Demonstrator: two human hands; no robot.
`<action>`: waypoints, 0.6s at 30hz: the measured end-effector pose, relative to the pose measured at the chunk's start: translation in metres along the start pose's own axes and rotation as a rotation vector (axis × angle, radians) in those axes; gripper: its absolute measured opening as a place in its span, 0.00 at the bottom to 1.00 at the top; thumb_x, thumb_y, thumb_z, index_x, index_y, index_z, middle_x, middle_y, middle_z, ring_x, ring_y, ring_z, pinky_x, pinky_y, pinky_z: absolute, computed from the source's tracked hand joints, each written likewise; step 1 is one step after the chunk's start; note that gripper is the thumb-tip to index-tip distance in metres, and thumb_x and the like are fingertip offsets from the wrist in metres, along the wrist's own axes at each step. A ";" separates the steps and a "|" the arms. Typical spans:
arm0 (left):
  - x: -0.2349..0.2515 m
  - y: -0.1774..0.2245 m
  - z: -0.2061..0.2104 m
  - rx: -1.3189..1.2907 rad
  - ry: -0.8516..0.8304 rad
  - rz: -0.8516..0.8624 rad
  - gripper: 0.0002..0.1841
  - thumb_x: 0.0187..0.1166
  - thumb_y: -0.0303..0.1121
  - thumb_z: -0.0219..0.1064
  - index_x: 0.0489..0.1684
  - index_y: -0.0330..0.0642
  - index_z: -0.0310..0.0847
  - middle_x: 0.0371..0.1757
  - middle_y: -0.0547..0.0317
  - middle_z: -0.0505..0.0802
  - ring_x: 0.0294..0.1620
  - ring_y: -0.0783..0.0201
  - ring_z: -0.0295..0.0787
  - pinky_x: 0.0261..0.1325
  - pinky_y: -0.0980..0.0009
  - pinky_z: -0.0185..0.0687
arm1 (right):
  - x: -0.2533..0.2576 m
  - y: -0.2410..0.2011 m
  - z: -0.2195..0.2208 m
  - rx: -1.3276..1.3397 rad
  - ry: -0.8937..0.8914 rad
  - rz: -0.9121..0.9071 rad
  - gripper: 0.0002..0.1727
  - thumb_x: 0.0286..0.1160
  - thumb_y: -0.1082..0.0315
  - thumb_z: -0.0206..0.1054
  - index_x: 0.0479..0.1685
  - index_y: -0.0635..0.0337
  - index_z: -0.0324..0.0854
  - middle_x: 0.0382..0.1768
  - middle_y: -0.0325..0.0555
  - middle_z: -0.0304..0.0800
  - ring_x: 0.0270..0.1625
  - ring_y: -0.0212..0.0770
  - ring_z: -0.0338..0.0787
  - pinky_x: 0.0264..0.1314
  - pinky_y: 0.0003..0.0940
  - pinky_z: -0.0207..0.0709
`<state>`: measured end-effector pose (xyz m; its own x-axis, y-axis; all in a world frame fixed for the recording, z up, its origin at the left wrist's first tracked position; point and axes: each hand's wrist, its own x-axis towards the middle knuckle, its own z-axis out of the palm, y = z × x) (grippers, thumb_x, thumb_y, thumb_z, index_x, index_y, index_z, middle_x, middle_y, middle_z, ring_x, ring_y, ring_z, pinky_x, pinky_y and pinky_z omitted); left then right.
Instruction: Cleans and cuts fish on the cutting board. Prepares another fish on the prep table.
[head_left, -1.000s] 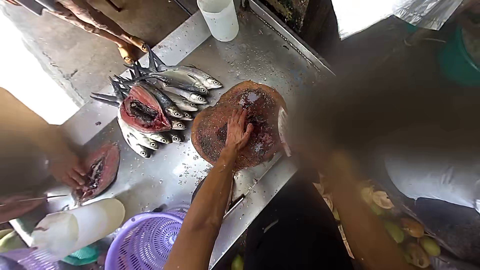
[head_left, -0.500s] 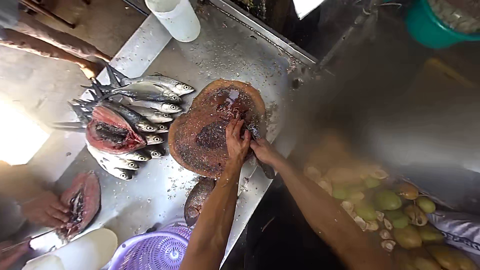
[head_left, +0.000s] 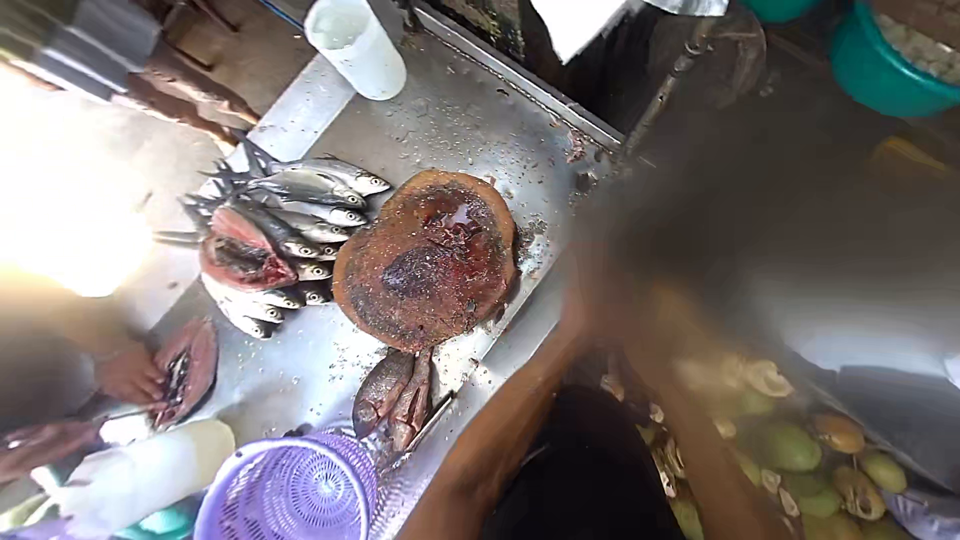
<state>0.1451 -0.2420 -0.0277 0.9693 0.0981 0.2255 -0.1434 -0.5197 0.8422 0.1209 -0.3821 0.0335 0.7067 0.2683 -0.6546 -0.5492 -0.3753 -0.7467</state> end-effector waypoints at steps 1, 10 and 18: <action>0.006 0.000 0.024 0.031 -0.097 -0.013 0.19 0.82 0.33 0.61 0.68 0.39 0.86 0.78 0.45 0.84 0.88 0.47 0.67 0.91 0.50 0.61 | 0.003 0.010 -0.015 -0.032 0.064 0.038 0.26 0.95 0.54 0.45 0.52 0.65 0.83 0.22 0.46 0.86 0.19 0.42 0.85 0.24 0.42 0.86; -0.022 -0.006 -0.025 -0.617 0.267 -0.580 0.23 0.90 0.31 0.44 0.73 0.24 0.76 0.69 0.38 0.88 0.71 0.53 0.87 0.78 0.56 0.80 | 0.079 0.053 -0.081 -0.738 0.084 0.242 0.29 0.91 0.47 0.53 0.57 0.68 0.85 0.49 0.66 0.90 0.53 0.61 0.90 0.61 0.66 0.78; -0.168 -0.073 -0.088 -1.426 0.590 -1.223 0.35 0.94 0.49 0.27 0.71 0.32 0.75 0.62 0.38 0.92 0.59 0.47 0.92 0.63 0.53 0.86 | 0.110 -0.140 0.058 -1.383 -0.134 -0.418 0.25 0.90 0.53 0.51 0.72 0.60 0.78 0.55 0.65 0.90 0.59 0.66 0.90 0.60 0.68 0.79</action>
<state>-0.0247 -0.1461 -0.0837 0.5247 0.1919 -0.8294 0.1160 0.9491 0.2929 0.2495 -0.2487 0.0588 0.6157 0.6208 -0.4852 0.5989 -0.7689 -0.2237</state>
